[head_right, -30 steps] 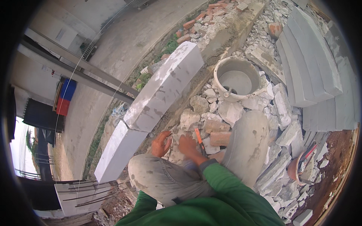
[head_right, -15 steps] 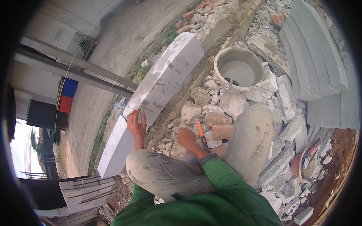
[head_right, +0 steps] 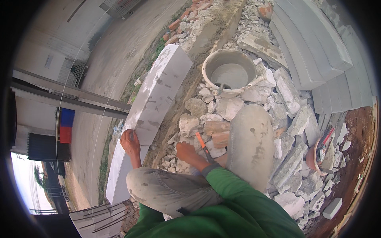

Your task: The person kneels at a low wall and places white concrete blocks along a string line. They use a trowel to apply mortar, tap blocks into position, and adjust alignment repeatedly. The person also uses a marker to make reference marks on the wall.

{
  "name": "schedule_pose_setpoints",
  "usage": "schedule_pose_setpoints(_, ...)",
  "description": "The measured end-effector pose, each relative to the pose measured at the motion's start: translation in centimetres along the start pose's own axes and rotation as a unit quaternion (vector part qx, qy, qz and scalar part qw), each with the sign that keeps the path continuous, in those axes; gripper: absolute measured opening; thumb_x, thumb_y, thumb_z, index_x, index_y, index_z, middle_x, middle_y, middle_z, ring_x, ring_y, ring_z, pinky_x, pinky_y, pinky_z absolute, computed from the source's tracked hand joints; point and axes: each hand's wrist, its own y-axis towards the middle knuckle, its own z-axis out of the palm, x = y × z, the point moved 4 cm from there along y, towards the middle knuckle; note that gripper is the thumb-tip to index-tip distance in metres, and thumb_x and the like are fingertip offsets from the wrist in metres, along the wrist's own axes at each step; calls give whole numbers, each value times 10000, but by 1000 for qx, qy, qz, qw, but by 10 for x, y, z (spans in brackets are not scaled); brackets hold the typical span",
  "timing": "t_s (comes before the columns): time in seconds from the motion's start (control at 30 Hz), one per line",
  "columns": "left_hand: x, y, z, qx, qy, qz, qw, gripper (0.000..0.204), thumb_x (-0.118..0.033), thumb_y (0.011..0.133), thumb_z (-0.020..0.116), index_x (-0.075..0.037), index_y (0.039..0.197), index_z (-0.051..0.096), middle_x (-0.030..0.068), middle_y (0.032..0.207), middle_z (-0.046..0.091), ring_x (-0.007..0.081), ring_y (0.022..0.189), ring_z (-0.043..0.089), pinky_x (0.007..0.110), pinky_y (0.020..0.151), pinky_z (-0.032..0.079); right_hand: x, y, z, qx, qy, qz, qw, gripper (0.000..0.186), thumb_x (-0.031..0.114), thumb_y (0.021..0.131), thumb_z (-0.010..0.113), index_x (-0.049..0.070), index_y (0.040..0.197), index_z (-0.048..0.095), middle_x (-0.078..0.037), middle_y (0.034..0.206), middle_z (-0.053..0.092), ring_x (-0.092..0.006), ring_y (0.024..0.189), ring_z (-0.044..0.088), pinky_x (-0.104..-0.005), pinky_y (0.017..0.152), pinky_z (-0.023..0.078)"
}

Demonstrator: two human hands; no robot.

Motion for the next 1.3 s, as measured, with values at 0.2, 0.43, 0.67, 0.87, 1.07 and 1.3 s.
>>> schedule_pose_setpoints(0.2,-17,-2,-30,-25,-30,26,999,196,-79,893,780,-103,1065,690,59,1182,723,263,1096,660,432,1026,441,1,-2,-2,-12,4,-5,1000,276,133,892,670,15,1142,682,-220,1185,693,-427,1130,687,-524,945,551)
schedule_pose_setpoints(0.43,-12,-1,-47,-28,-26,37,999,216,-69,889,775,-106,1081,683,63,1185,721,267,1101,660,437,1023,439,3,-4,-3,14,11,-22,1000,298,129,925,575,4,1185,651,-249,1197,664,-449,1138,663,-543,941,531)
schedule_pose_setpoints(0.67,9,-6,-40,27,-7,-24,999,260,-111,905,760,-69,1151,686,96,1201,708,316,1151,648,450,1023,451,4,-7,-7,20,16,-21,999,309,143,938,561,-3,1195,652,-254,1228,661,-448,1160,657,-533,966,530)
schedule_pose_setpoints(0.87,23,-16,-30,80,-7,-55,995,295,-149,910,761,-46,1178,694,116,1209,704,335,1164,643,460,1015,456,3,-5,-4,4,5,-16,1000,296,162,913,647,7,1164,673,-234,1202,688,-429,1149,680,-524,952,549)
schedule_pose_setpoints(1.07,25,-21,-26,69,-9,-67,995,217,-112,902,754,-57,1105,704,101,1194,714,324,1134,653,449,1016,451,1,-2,1,-1,-2,-14,1000,295,182,914,665,24,1163,663,-219,1211,694,-416,1153,689,-519,958,557)
schedule_pose_setpoints(1.3,10,-24,-48,17,-13,-56,998,136,-79,901,753,-66,1030,712,86,1189,735,307,1120,664,437,1019,452,-2,0,1,9,-32,-4,999,293,166,929,625,18,1181,643,-230,1229,684,-430,1140,694,-514,958,565)
